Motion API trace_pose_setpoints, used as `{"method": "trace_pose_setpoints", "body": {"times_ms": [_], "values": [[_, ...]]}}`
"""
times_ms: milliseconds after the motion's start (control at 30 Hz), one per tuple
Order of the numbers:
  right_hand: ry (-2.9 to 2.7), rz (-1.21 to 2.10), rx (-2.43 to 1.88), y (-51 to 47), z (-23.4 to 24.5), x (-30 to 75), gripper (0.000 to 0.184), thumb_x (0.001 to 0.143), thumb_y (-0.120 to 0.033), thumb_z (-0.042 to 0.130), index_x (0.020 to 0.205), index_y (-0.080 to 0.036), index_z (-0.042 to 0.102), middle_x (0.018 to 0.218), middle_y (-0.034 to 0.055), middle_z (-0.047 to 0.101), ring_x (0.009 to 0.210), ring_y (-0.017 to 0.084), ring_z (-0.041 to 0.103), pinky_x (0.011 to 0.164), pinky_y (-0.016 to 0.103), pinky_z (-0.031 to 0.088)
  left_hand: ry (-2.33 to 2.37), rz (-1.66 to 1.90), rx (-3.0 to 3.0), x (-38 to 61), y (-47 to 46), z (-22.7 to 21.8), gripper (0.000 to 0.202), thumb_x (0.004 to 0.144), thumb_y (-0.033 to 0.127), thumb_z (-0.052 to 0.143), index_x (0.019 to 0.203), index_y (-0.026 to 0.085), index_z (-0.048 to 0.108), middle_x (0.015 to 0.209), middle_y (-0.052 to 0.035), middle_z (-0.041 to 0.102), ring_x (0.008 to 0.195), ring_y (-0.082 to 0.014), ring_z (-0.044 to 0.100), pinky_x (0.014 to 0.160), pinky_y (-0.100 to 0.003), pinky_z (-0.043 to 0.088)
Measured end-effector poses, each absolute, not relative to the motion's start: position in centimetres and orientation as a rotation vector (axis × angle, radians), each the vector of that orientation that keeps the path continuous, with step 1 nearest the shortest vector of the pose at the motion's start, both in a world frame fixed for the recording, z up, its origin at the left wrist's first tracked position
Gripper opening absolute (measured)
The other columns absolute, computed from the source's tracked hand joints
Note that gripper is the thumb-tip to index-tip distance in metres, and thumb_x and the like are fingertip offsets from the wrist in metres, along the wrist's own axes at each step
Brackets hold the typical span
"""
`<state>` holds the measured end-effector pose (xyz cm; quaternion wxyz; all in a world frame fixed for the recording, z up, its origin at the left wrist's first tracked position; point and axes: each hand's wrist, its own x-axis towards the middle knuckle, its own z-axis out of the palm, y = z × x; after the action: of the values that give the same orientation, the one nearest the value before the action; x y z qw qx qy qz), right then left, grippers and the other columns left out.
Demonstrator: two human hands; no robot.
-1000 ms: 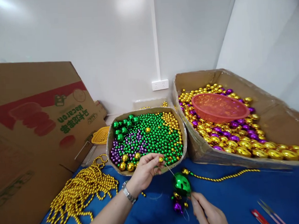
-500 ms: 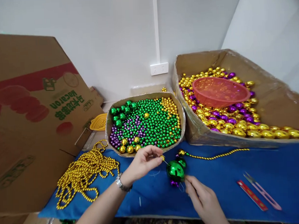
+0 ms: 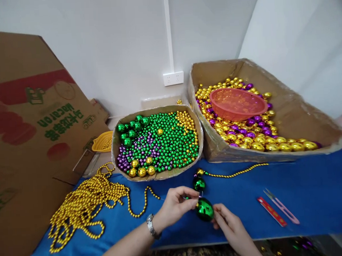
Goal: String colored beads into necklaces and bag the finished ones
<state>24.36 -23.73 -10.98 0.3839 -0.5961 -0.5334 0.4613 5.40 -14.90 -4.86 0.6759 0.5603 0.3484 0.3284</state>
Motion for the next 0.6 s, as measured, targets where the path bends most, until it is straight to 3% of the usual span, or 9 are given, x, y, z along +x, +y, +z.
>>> {"method": "trace_pose_setpoints", "body": {"times_ms": [167, 333, 467, 600], "values": [[-1.371, 1.069, -1.425, -21.8, -7.2, 22.0, 0.035, 0.093, -0.052, 0.039, 0.085, -0.020, 0.052, 0.063, 0.0000, 0.061, 0.059, 0.014, 0.060, 0.058, 0.024, 0.044, 0.698, 0.930, 1.325, 2.9, -14.5, -1.6, 0.012, 0.078, 0.018, 0.069, 0.089, 0.019, 0.073, 0.107, -0.0085, 0.067, 0.093, -0.0202, 0.066, 0.074, -0.026, 0.054], [-1.536, 1.043, -1.200, -18.5, -3.1, 18.1, 0.025, 0.097, -0.039, 0.036, 0.089, -0.020, 0.051, 0.069, -0.0007, 0.063, 0.063, 0.012, 0.060, 0.059, 0.020, 0.043, 0.782, 1.182, 1.660, -2.1, -14.9, 2.9, 0.023, 0.084, 0.010, 0.059, 0.095, 0.025, 0.072, 0.112, -0.0060, 0.065, 0.093, -0.0201, 0.066, 0.072, -0.027, 0.057], [-1.642, 1.107, -1.096, -18.6, -4.5, 14.9, 0.023, 0.098, -0.035, 0.036, 0.090, -0.021, 0.052, 0.067, -0.0026, 0.063, 0.061, 0.010, 0.061, 0.057, 0.017, 0.043, 0.931, 1.126, 1.936, -4.2, -15.4, 3.8, 0.024, 0.084, 0.009, 0.059, 0.097, 0.025, 0.071, 0.106, -0.0056, 0.068, 0.096, -0.0199, 0.065, 0.076, -0.028, 0.056], [-1.713, 1.104, -1.124, -20.0, -8.6, 14.5, 0.021, 0.096, -0.026, 0.036, 0.083, -0.020, 0.051, 0.063, -0.0020, 0.063, 0.057, 0.012, 0.062, 0.054, 0.019, 0.044, 0.998, 0.966, 1.950, -3.1, -15.5, 1.1, 0.014, 0.085, 0.014, 0.058, 0.089, 0.021, 0.070, 0.096, -0.0053, 0.070, 0.089, -0.0168, 0.066, 0.076, -0.026, 0.054]]}}
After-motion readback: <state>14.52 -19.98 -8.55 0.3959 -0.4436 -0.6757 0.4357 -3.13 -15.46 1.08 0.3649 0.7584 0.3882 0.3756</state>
